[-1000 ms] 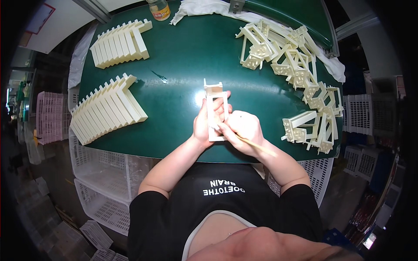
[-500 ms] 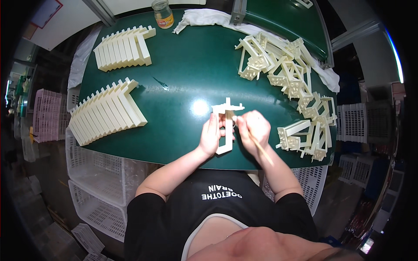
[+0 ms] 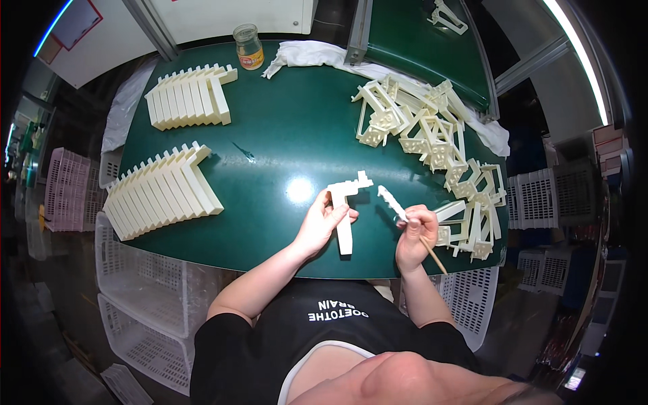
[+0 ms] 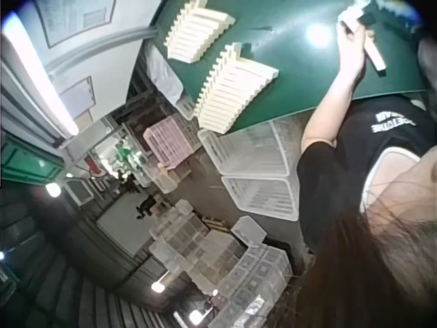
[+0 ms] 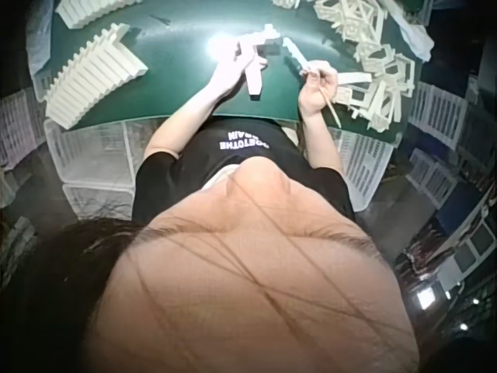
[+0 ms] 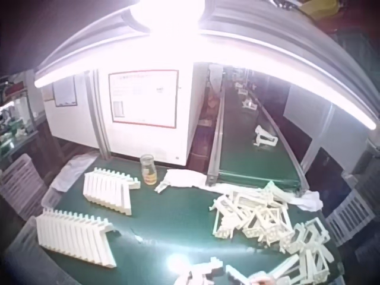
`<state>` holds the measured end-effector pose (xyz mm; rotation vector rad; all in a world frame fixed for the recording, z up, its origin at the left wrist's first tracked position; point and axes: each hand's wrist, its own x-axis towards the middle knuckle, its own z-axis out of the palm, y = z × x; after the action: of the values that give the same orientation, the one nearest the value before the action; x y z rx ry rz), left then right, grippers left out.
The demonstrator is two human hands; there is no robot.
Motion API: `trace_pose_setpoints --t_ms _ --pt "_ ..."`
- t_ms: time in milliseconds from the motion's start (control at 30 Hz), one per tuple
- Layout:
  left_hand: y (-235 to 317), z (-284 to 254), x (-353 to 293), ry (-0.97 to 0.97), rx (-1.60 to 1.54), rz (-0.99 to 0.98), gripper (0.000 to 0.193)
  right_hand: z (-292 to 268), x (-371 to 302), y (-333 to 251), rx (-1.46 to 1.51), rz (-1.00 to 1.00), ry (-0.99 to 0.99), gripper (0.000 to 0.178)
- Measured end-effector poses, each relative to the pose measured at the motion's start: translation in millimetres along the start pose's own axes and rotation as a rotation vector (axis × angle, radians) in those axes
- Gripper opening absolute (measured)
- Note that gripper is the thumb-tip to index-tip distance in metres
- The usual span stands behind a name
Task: Assembling white plastic frame components using a manual assembly tool at a manufacturing station.
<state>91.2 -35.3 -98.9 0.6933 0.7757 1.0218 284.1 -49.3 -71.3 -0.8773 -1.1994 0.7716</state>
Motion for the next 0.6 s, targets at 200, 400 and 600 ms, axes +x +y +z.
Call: trace_pose_setpoints --t_ms 200,400,600 --pt "-0.9 -12.8 3.4 -0.048 -0.283 -0.131 0.057 16.4 3.9 0.3 0.053 -0.043 -0.123 0.013" --pt "-7.6 -24.7 10.0 -0.327 -0.687 -0.273 0.074 21.1 7.2 7.6 0.081 -0.010 -0.192 0.012" --pt "-4.8 -24.5 9.6 -0.376 -0.775 -0.308 0.073 29.8 12.9 16.7 0.028 -0.004 -0.255 0.011"
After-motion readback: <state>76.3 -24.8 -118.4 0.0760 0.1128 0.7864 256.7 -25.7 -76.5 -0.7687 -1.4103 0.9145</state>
